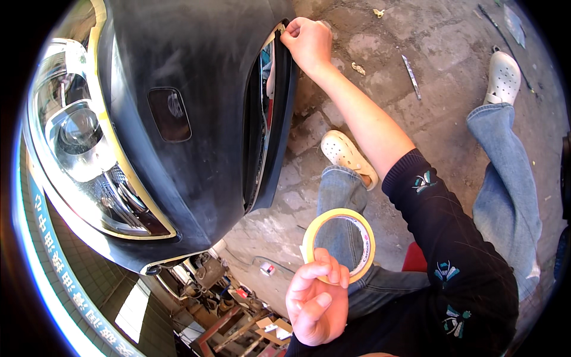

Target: The person applies masking tape to the edges of a black car bumper, likely to protect the paint during repair or painting. They tear off pieces of tape, smooth them onto the surface, and use a utility knife to trim the excess tape along the edges.

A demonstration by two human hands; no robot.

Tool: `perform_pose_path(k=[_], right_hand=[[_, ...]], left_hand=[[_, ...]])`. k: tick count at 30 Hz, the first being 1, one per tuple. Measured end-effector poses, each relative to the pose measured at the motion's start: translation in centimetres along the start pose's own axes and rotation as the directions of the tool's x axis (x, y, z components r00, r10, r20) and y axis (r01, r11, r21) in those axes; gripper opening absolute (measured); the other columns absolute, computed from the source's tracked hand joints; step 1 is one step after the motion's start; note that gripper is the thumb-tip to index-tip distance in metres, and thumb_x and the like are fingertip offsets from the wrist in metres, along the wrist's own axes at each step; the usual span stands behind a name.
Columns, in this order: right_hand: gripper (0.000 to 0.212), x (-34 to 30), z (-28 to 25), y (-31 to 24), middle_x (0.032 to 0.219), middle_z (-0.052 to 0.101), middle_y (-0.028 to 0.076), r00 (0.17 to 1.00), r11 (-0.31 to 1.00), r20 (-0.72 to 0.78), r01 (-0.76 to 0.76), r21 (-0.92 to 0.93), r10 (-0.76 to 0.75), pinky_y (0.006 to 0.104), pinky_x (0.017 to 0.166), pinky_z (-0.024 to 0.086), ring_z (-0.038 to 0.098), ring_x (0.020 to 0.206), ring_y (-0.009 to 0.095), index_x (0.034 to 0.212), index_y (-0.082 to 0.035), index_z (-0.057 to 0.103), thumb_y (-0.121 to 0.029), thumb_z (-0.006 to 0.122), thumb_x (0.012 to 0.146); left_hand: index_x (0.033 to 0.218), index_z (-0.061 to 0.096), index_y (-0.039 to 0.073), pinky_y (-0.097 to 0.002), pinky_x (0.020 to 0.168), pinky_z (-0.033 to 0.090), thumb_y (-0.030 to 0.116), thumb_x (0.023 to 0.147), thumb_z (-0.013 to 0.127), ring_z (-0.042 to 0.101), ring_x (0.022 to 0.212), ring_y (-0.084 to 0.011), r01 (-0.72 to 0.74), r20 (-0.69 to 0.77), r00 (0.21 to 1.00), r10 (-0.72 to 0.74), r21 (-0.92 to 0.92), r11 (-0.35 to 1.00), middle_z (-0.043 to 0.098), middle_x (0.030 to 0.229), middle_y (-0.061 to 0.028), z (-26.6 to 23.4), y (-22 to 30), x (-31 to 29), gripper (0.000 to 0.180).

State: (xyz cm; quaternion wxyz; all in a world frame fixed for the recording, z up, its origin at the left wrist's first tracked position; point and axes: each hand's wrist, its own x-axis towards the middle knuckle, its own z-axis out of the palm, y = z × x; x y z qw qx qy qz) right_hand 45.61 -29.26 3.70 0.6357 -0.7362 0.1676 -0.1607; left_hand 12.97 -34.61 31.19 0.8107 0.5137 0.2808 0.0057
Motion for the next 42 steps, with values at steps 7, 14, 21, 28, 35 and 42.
perform_pose_path(k=[7,14,21,28,35,42], right_hand=[[0.011,-0.5,0.3,0.0,0.074,0.071,0.005,0.999,0.999,-0.053,-0.009,0.038,0.011,0.0372,0.075,0.052,0.066,0.077,0.022,0.078,-0.007,0.072,-0.017,0.072,0.074],[0.012,-0.6,0.5,0.1,0.074,0.072,0.005,0.993,0.989,-0.066,-0.089,0.119,0.097,0.0353,0.074,0.053,0.068,0.076,0.021,0.080,-0.007,0.073,-0.018,0.072,0.077],[0.014,-0.8,0.4,0.5,0.074,0.072,0.007,0.994,0.999,-0.109,-0.008,0.034,0.011,0.0332,0.069,0.055,0.070,0.070,0.020,0.081,-0.006,0.073,-0.020,0.072,0.077],[0.009,0.4,-0.8,1.0,0.073,0.072,0.007,0.989,0.976,0.056,-0.147,0.164,0.139,0.0363,0.072,0.054,0.069,0.072,0.023,0.076,-0.008,0.072,-0.017,0.071,0.075],[0.010,0.6,-1.2,-0.1,0.076,0.073,0.007,0.982,0.978,0.127,-0.156,0.138,0.139,0.0355,0.072,0.055,0.071,0.073,0.022,0.079,-0.007,0.072,-0.017,0.070,0.078],[0.013,0.9,-0.9,1.3,0.077,0.072,0.005,0.958,0.933,0.222,-0.239,0.269,0.181,0.0293,0.071,0.054,0.069,0.073,0.014,0.082,-0.005,0.072,-0.018,0.071,0.078]], left_hand=[[0.122,0.060,-0.001,-0.0339,0.079,0.039,0.003,0.078,0.061,0.045,0.093,-0.0205,0.000,0.005,1.000,0.000,-0.001,1.000,0.046,0.117,-0.0132,0.0,0.0,0.0,0.044],[0.122,0.060,0.000,-0.0342,0.079,0.039,0.003,0.078,0.060,0.044,0.093,-0.0204,0.008,0.016,1.000,-0.008,0.004,1.000,0.045,0.117,-0.0129,-0.1,0.0,-0.1,0.043],[0.124,0.058,-0.002,-0.0345,0.082,0.039,0.003,0.078,0.058,0.045,0.095,-0.0200,0.006,0.020,1.000,-0.006,-0.009,1.000,0.045,0.112,-0.0121,-0.1,-0.1,-0.1,0.047],[0.139,0.048,-0.002,-0.0289,0.093,0.042,-0.003,0.092,0.049,0.050,0.102,-0.0137,-0.057,0.152,0.987,-0.056,0.648,0.759,0.054,0.123,-0.0091,-3.4,-1.9,6.2,0.046],[0.136,0.055,0.012,-0.0372,0.085,0.051,-0.005,0.086,0.055,0.061,0.095,-0.0321,-0.466,0.432,0.878,-0.204,0.869,-0.166,0.062,0.111,-0.0171,-17.9,-16.4,21.1,0.053],[0.136,0.056,0.014,-0.0428,0.090,0.050,0.008,0.078,0.072,0.059,0.105,-0.0335,-0.469,0.496,0.868,-0.031,0.797,-0.381,0.054,0.123,-0.0167,-18.2,-20.5,23.0,0.060]])
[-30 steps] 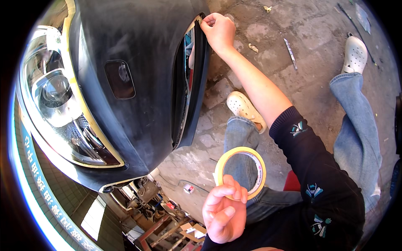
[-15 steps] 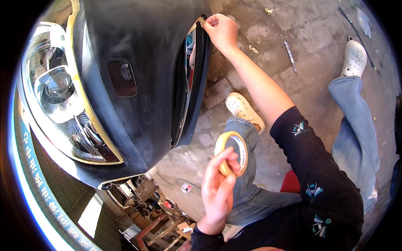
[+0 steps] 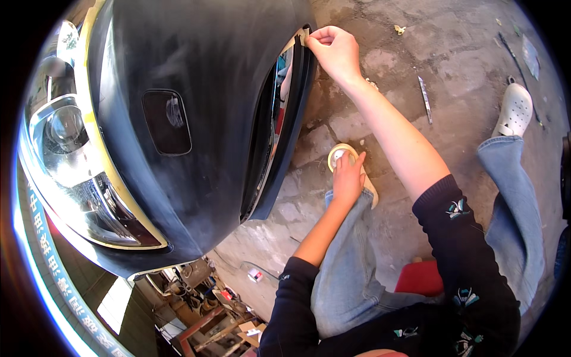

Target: The person applies masking tape to the edges of a black car bumper, likely to protect the paint during repair or painting. They tear off pieces of tape, smooth them onto the surface, and use a utility knife to trim the excess tape along the edges.

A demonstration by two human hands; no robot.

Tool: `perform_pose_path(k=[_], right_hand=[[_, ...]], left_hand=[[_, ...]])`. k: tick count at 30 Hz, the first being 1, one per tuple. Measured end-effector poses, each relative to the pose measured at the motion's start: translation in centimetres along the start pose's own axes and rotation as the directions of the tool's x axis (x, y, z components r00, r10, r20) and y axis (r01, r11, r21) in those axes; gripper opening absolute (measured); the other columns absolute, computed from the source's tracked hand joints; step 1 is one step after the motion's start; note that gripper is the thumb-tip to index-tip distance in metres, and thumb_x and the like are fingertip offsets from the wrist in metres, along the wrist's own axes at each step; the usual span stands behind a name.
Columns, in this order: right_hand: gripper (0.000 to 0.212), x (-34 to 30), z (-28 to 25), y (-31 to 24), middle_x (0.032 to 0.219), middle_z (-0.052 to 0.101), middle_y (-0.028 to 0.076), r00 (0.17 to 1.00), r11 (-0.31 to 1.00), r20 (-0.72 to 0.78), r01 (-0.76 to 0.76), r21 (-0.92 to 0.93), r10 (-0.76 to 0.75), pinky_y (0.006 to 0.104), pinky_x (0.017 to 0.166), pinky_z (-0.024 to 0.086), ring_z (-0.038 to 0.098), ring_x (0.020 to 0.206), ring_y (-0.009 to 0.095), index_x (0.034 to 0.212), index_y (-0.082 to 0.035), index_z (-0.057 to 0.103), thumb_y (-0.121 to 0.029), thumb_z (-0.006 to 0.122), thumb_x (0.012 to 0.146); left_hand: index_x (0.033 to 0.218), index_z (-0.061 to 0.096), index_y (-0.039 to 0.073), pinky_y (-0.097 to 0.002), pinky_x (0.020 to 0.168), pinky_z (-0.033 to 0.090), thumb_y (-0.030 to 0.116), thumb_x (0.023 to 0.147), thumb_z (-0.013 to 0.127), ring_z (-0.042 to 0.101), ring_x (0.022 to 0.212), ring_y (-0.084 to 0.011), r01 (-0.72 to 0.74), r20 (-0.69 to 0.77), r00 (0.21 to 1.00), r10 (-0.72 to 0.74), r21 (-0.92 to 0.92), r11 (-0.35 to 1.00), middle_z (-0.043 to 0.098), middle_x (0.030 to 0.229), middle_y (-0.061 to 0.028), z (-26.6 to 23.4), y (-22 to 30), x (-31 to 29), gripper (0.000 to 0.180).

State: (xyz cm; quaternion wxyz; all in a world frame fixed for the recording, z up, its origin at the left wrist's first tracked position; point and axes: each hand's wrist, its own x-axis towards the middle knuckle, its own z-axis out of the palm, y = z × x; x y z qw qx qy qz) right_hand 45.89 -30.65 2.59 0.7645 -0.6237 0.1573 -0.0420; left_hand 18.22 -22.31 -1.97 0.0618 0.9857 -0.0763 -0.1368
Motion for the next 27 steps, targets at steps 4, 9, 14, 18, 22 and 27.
perform_pose_path(k=[4,9,14,18,22,27], right_hand=[[0.017,0.8,-1.3,0.8,0.083,0.072,0.004,0.984,0.982,0.141,-0.128,0.136,0.109,0.0261,0.073,0.051,0.065,0.077,0.010,0.090,-0.004,0.073,-0.018,0.074,0.082],[0.019,-0.2,-1.9,0.4,0.086,0.071,0.003,0.972,0.948,0.192,-0.185,0.257,0.138,0.0263,0.075,0.050,0.064,0.080,0.010,0.091,-0.003,0.072,-0.018,0.076,0.082],[0.017,-0.8,-4.6,0.3,0.093,0.070,0.002,0.914,0.859,0.376,-0.309,0.408,0.150,0.0246,0.082,0.046,0.062,0.088,0.009,0.096,-0.006,0.069,-0.017,0.076,0.085],[0.020,-1.9,-6.9,0.4,0.091,0.068,0.000,0.851,0.789,0.514,-0.386,0.478,0.105,0.0243,0.076,0.047,0.060,0.082,0.007,0.100,-0.007,0.069,-0.019,0.076,0.086],[0.021,-2.3,-8.3,0.3,0.089,0.067,-0.001,0.833,0.794,0.545,-0.390,0.466,0.090,0.0245,0.074,0.048,0.058,0.078,0.007,0.101,-0.007,0.069,-0.020,0.076,0.086],[0.022,-2.0,-9.2,0.3,0.088,0.067,0.002,0.802,0.738,0.591,-0.453,0.501,0.091,0.0243,0.076,0.049,0.059,0.078,0.008,0.100,-0.005,0.069,-0.023,0.073,0.087]], left_hand=[[0.124,0.064,0.009,-0.0371,0.079,0.051,0.008,0.081,0.073,0.059,0.089,-0.0260,0.041,-0.277,0.954,-0.115,-0.260,0.965,0.057,0.112,-0.0145,-4.9,1.6,6.6,0.044],[0.119,0.063,0.002,-0.0242,0.059,0.049,-0.001,0.090,0.065,0.056,0.071,-0.0111,-0.092,-0.666,0.695,-0.273,-0.458,0.884,0.057,0.106,-0.0086,-11.7,1.9,14.5,0.030],[0.114,0.061,-0.001,-0.0252,0.063,0.050,0.020,0.099,0.059,0.061,0.076,-0.0135,-0.134,-0.321,0.730,-0.604,-0.933,0.334,0.061,0.101,-0.0082,-13.5,4.8,17.8,0.026],[0.106,0.060,0.003,-0.0326,0.081,0.047,0.025,0.089,0.065,0.055,0.087,-0.0159,-0.126,0.133,0.814,-0.565,-0.910,-0.395,0.059,0.099,-0.0048,-13.9,5.3,17.9,0.028],[0.101,0.059,0.002,-0.0302,0.080,0.047,0.020,0.086,0.065,0.053,0.084,-0.0149,-0.105,0.161,0.855,-0.493,-0.877,-0.469,0.058,0.096,-0.0044,-13.7,5.5,18.0,0.023],[0.095,0.059,0.001,-0.0272,0.076,0.047,0.013,0.085,0.065,0.051,0.081,-0.0138,-0.077,0.225,0.892,-0.393,-0.780,-0.621,0.058,0.091,-0.0048,-12.9,4.8,18.7,0.017]])
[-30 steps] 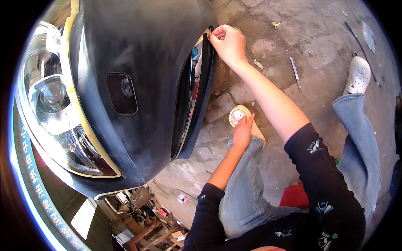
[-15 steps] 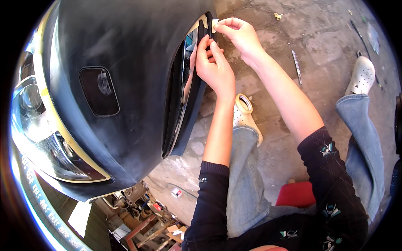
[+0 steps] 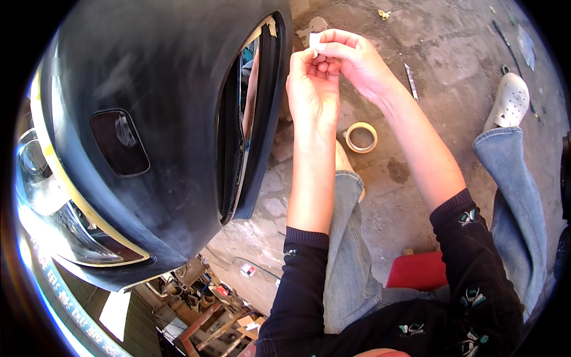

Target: The person applies masking tape to the edges of a black car bumper, likely to protect the paint during repair or painting. They tear off pieces of tape, smooth them onto the surface, and use a utility knife to trim the excess tape along the edges.

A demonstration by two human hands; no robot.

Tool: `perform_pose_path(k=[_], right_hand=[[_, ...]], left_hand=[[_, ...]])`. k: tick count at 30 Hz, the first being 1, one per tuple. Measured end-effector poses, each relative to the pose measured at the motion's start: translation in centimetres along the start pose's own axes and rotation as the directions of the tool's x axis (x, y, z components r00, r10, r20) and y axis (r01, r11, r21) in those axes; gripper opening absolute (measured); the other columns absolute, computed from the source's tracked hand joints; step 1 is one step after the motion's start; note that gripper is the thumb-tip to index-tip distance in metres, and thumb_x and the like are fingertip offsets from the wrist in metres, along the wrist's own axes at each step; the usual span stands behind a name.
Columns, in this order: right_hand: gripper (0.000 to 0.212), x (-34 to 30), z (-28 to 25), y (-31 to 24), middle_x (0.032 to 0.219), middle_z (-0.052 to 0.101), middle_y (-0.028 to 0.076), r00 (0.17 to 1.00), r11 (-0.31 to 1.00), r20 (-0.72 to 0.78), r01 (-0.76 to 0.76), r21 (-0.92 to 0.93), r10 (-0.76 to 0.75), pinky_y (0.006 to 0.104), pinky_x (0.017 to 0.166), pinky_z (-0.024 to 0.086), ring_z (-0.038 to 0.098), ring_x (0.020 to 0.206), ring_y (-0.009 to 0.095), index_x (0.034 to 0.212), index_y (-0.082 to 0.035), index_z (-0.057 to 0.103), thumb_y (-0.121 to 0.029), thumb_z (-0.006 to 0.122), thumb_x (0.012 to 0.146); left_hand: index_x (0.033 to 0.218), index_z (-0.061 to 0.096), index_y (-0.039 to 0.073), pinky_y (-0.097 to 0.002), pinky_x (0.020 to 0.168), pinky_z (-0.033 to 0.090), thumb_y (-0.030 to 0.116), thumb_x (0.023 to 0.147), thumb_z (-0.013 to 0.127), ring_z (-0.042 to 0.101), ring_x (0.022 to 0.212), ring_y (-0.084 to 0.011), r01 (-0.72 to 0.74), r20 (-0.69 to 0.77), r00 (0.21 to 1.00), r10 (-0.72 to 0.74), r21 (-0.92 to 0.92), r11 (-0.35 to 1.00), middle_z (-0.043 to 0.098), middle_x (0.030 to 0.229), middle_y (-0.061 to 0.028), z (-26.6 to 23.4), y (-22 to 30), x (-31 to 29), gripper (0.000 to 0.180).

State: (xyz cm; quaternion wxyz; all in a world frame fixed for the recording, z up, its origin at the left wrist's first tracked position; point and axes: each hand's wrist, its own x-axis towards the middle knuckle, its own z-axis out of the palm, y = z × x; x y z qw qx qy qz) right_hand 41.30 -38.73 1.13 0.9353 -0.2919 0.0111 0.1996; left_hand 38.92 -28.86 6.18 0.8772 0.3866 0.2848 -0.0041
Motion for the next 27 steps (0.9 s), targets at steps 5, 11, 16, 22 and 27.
perform_pose_path(k=[5,11,16,22,27], right_hand=[[0.023,0.1,0.2,-0.9,0.088,0.067,0.004,1.000,0.998,0.004,-0.023,0.061,0.023,0.0241,0.076,0.050,0.060,0.079,0.010,0.094,-0.003,0.070,-0.025,0.069,0.086],[0.018,1.1,0.9,-0.8,0.074,0.065,0.002,0.998,0.990,-0.064,-0.003,-0.139,-0.006,0.0234,0.069,0.048,0.059,0.071,0.009,0.076,-0.005,0.069,-0.022,0.070,0.083],[0.017,1.3,1.1,-0.5,0.072,0.065,0.002,0.995,0.980,-0.102,-0.022,-0.196,0.002,0.0226,0.066,0.047,0.059,0.069,0.008,0.076,-0.005,0.069,-0.020,0.070,0.082],[0.017,2.1,1.7,0.0,0.072,0.065,0.001,0.988,0.988,-0.157,-0.025,-0.151,0.001,0.0238,0.064,0.048,0.059,0.066,0.009,0.075,-0.005,0.069,-0.021,0.071,0.081],[0.013,3.9,3.1,1.1,0.072,0.064,0.003,0.912,0.952,-0.381,0.029,-0.306,-0.151,0.0239,0.050,0.047,0.058,0.057,0.007,0.082,-0.003,0.067,-0.016,0.068,0.084]], left_hand=[[0.093,0.059,0.000,-0.0271,0.075,0.047,0.012,0.084,0.066,0.052,0.080,-0.0144,-0.004,-0.041,0.999,0.003,-0.025,1.000,0.058,0.090,-0.0063,-0.6,0.4,0.8,0.017],[0.093,0.059,0.001,-0.0291,0.078,0.047,0.014,0.084,0.067,0.054,0.084,-0.0148,-0.042,-0.056,0.998,0.042,0.013,0.999,0.059,0.091,-0.0062,-0.2,0.1,0.8,0.019],[0.093,0.058,0.001,-0.0298,0.081,0.047,0.015,0.084,0.067,0.054,0.083,-0.0147,-0.076,-0.065,0.995,0.079,0.053,0.996,0.059,0.090,-0.0054,0.0,0.0,0.7,0.019],[0.097,0.056,0.001,-0.0348,0.090,0.046,0.026,0.087,0.062,0.053,0.092,-0.0177,-0.077,-0.059,0.995,0.077,-0.007,0.997,0.058,0.100,-0.0086,0.2,0.5,0.2,0.027],[0.113,0.053,-0.003,-0.0381,0.103,0.041,0.037,0.094,0.047,0.052,0.111,-0.0213,-0.175,0.009,0.985,0.175,-0.012,0.985,0.053,0.116,-0.0131,0.5,0.3,-0.2,0.045]])
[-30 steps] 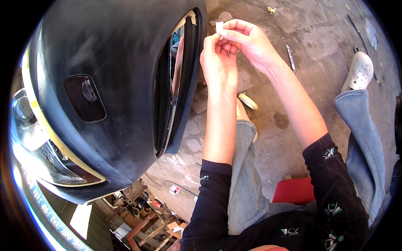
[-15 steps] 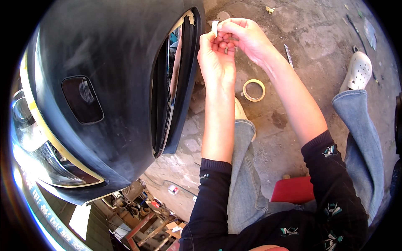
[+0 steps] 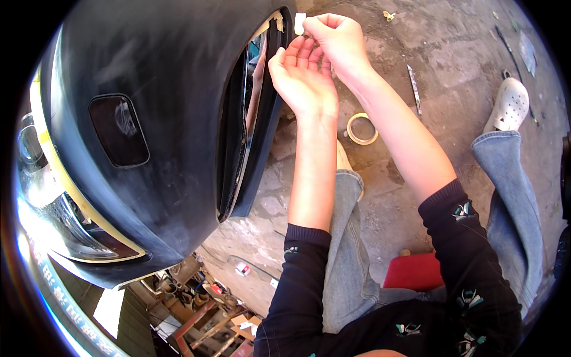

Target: The person applies masking tape to the edges of a black car bumper, likely to protect the paint during repair or painting. They tear off pieces of tape, smooth them onto the surface, and use a utility knife to trim the excess tape along the edges.

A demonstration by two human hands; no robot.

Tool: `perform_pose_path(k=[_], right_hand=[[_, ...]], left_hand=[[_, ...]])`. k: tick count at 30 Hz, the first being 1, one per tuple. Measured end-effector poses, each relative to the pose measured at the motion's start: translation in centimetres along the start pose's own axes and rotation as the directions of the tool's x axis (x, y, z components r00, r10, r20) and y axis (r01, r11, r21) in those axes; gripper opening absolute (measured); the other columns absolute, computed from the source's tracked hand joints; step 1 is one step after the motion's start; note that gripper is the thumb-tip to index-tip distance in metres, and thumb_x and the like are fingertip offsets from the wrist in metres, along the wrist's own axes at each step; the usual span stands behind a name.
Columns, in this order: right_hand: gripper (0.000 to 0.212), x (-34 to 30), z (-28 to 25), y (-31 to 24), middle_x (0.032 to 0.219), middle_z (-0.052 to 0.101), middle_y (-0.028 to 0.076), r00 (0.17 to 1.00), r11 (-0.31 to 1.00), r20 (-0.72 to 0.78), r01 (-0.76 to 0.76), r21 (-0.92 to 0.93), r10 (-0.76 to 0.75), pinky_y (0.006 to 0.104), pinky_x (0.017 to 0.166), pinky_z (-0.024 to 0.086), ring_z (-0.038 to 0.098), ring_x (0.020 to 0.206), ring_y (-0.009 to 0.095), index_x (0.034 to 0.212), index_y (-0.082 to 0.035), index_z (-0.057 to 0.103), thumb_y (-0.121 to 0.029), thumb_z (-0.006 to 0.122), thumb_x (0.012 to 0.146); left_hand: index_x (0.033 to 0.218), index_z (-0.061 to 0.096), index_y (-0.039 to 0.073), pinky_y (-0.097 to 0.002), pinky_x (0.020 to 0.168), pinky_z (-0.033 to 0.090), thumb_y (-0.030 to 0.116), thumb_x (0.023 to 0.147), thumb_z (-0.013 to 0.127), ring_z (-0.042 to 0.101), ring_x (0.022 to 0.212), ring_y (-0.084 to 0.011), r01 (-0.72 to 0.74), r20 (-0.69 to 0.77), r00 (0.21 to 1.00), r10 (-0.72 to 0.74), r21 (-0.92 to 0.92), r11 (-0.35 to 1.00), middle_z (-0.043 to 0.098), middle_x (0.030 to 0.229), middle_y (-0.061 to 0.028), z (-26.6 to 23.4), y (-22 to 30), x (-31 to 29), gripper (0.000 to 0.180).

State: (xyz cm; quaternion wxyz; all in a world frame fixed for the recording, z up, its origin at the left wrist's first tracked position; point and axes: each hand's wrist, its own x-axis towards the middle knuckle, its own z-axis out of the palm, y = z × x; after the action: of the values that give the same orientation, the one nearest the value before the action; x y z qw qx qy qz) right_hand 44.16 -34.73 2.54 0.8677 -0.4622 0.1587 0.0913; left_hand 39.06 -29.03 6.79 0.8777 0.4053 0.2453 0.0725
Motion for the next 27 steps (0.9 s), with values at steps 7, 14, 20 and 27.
perform_pose_path(k=[7,14,20,27], right_hand=[[0.025,0.0,3.6,0.0,0.071,0.070,0.006,0.933,0.924,-0.222,0.203,-0.323,-0.283,0.0255,0.059,0.052,0.064,0.062,0.010,0.081,0.000,0.071,-0.024,0.078,0.078],[0.026,0.4,4.1,1.0,0.066,0.069,0.008,0.899,0.917,-0.302,0.209,-0.341,-0.317,0.0307,0.062,0.054,0.067,0.060,0.016,0.071,-0.002,0.069,-0.027,0.078,0.074],[0.023,0.2,3.9,0.8,0.067,0.069,0.008,0.932,0.935,-0.243,0.191,-0.300,-0.268,0.0303,0.063,0.054,0.065,0.061,0.014,0.072,-0.001,0.069,-0.023,0.077,0.073],[0.013,-0.8,0.5,-1.0,0.077,0.066,0.001,0.994,0.996,0.100,0.046,0.076,-0.054,0.0241,0.070,0.053,0.061,0.070,0.007,0.081,-0.002,0.067,-0.014,0.071,0.084]], left_hand=[[0.147,0.036,0.004,-0.0350,0.107,0.040,0.028,0.101,0.033,0.045,0.132,-0.0211,-0.278,0.221,0.951,0.214,0.320,0.906,0.046,0.143,-0.0148,0.0,-0.6,0.2,0.052],[0.150,0.034,0.001,-0.0345,0.109,0.038,0.026,0.101,0.035,0.044,0.134,-0.0235,-0.383,0.158,0.919,0.362,0.584,0.716,0.039,0.150,-0.0164,0.2,-0.9,-0.4,0.055],[0.135,0.052,-0.002,-0.0328,0.104,0.040,0.025,0.102,0.032,0.052,0.125,-0.0216,-0.406,0.253,0.914,0.318,0.534,0.742,0.056,0.133,-0.0138,-1.0,-0.8,1.0,0.047],[0.115,0.062,0.003,-0.0191,0.056,0.033,0.018,0.101,0.047,0.040,0.065,-0.0007,-0.446,0.089,0.861,0.501,0.604,0.660,0.047,0.077,0.0066,-1.2,-0.5,0.6,0.025]])
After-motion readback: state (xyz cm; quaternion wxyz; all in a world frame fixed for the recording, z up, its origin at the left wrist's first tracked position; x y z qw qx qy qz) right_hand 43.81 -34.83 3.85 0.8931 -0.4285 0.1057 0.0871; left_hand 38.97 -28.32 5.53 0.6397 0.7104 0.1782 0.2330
